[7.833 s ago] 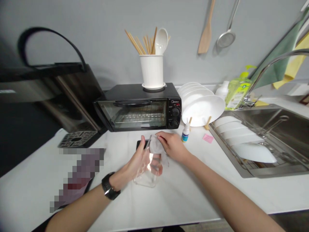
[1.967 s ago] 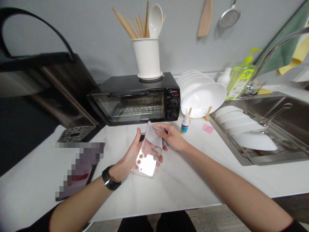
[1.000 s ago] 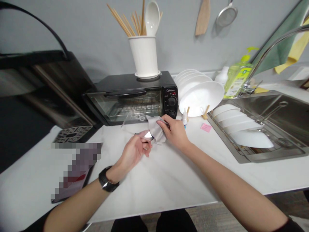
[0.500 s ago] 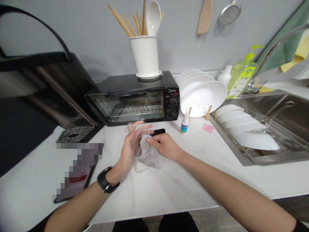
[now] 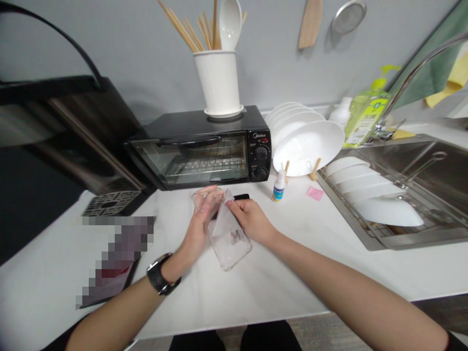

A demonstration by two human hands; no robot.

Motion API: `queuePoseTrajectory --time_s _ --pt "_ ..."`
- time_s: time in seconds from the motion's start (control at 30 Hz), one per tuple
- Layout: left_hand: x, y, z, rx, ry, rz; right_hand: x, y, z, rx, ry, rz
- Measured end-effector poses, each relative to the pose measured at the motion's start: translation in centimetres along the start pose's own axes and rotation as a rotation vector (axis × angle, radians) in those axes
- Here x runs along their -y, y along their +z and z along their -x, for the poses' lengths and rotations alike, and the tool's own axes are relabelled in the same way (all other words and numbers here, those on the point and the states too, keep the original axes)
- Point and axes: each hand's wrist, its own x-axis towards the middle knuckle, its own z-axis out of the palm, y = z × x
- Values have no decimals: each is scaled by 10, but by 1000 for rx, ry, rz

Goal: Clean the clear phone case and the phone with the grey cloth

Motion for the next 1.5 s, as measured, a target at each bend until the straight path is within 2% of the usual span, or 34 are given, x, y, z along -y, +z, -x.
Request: queuePoseTrajectory --time_s 0.1,0.2,0.27,0.4,0.6,0.73,0.8,0.87,0.93,1.03,1.1,1.3,1.37,1.43,1.5 --pt "-5 4 3 49 47 -75 2 -1 -3 -10 -26 11" --pt "-7 5 5 -25 93 -167 6 2 -3 86 -68 -149" --pt "-6 4 4 -56 88 -156 6 4 -2 105 -32 -209" --pt "-3 4 2 5 86 -91 2 3 -1 16 54 -120" --pt "-3 2 4 8 152 -155 1 0 -4 9 -45 -171" --pt "-6 2 5 13 134 -80 4 0 -2 -32 -66 -13" --pt "-7 3 5 9 106 -55 5 -1 -2 9 -87 -14" --pt "-9 5 5 20 92 -58 5 0 -3 71 -92 -134" --pt "-11 6 4 42 96 -63 4 1 -4 80 -80 -210" --pt "-13 7 4 59 91 -41 4 1 -2 29 -25 -104" --pt "-12 6 5 57 77 -26 6 1 0 47 8 -30" --pt "-12 6 2 -15 -7 156 15 2 2 354 -77 -148" --pt "-15 7 -1 -67 17 212 14 2 1 367 -127 -125" --pt "-17 8 -4 -134 62 251 11 1 0 318 -190 -31" --pt "-19 7 -7 -195 106 258 9 1 0 269 -192 38"
